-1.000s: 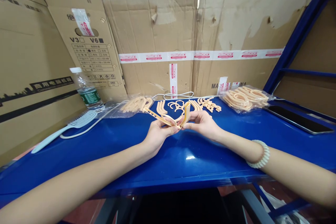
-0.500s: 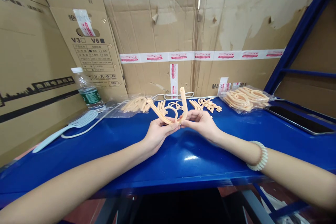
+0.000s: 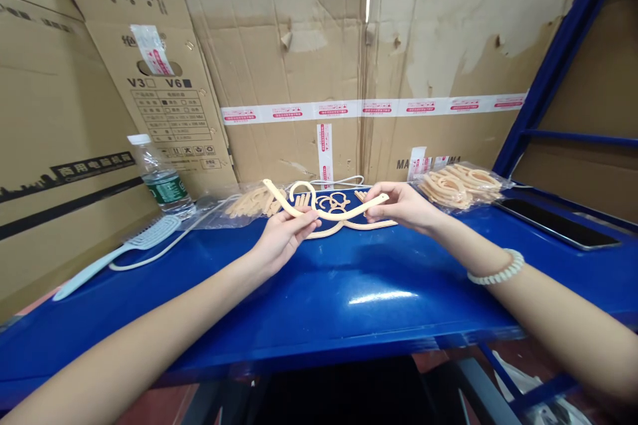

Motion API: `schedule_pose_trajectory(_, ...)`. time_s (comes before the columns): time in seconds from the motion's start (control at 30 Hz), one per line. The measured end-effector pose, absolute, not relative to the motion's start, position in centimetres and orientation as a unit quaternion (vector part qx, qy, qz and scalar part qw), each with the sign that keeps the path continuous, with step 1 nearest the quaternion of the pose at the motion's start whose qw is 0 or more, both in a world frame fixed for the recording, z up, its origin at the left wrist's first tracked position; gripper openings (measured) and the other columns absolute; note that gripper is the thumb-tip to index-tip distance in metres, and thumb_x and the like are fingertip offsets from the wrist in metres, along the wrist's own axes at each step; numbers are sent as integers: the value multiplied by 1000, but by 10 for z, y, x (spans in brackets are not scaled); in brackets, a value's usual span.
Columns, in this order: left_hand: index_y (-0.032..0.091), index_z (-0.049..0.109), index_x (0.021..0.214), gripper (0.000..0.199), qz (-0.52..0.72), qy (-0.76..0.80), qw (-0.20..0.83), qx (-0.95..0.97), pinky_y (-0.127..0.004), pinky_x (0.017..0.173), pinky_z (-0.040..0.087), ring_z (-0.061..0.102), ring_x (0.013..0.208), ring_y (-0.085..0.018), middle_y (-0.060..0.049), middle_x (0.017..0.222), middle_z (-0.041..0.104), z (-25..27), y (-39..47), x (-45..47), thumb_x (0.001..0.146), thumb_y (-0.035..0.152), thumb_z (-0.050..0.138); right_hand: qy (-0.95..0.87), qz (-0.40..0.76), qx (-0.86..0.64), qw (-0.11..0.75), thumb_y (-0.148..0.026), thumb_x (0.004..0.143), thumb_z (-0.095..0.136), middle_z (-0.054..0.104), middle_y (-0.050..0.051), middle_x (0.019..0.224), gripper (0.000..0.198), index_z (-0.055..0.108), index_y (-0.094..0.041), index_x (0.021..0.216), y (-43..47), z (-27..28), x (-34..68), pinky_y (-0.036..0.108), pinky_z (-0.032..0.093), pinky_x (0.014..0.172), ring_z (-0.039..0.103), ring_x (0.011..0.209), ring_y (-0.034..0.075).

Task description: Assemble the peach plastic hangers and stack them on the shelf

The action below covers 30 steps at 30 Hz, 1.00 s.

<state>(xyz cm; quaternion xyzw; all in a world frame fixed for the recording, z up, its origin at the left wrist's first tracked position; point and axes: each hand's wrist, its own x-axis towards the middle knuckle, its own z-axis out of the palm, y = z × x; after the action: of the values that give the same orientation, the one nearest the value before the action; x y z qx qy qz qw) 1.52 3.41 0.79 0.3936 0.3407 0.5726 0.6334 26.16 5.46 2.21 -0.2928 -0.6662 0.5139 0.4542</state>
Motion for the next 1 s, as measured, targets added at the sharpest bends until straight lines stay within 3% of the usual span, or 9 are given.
schedule_pose_trajectory(0.3, 9, 70, 78, 8, 485, 377, 616, 493, -18, 72, 56, 70, 72, -14, -11, 80, 72, 26, 66, -28, 71, 5, 68, -840, 248, -403, 267, -38, 67, 74, 70, 6, 81, 28, 69, -14, 80, 65, 42, 303, 30, 51, 70, 65, 78, 19)
schedule_pose_trajectory(0.4, 13, 70, 79, 14, 411, 424, 516, 621, -27, 74, 55, 69, 75, -18, -10, 78, 72, 19, 74, -41, 67, 16, 75, -866, 227, -403, 189, -37, 68, 73, 70, 5, 79, 25, 70, -14, 78, 72, 41, 312, 30, 50, 72, 64, 76, 19)
schedule_pose_trajectory(0.63, 19, 69, 73, 18, 233, 338, 81, 908, -35, 80, 44, 58, 83, -21, -4, 80, 67, 14, 72, -39, 77, 36, 68, -874, 211, -419, 123, -37, 65, 73, 68, 2, 72, 24, 67, -15, 73, 81, 34, 319, 30, 46, 69, 61, 69, 17)
schedule_pose_trajectory(0.77, 18, 64, 74, 17, 195, 308, 15, 931, -34, 81, 41, 56, 85, -20, -5, 84, 65, 13, 72, -38, 81, 33, 61, -878, 185, -429, 110, -35, 66, 72, 68, 3, 69, 21, 68, -15, 70, 82, 32, 315, 29, 45, 66, 60, 67, 17)
schedule_pose_trajectory(1.0, 18, 62, 75, 14, 174, 285, -13, 942, -33, 81, 40, 55, 93, -21, -5, 91, 63, 11, 68, -36, 83, 29, 56, -879, 154, -442, 90, -35, 67, 70, 70, 4, 72, 21, 71, -15, 74, 83, 28, 313, 28, 45, 64, 61, 68, 18)
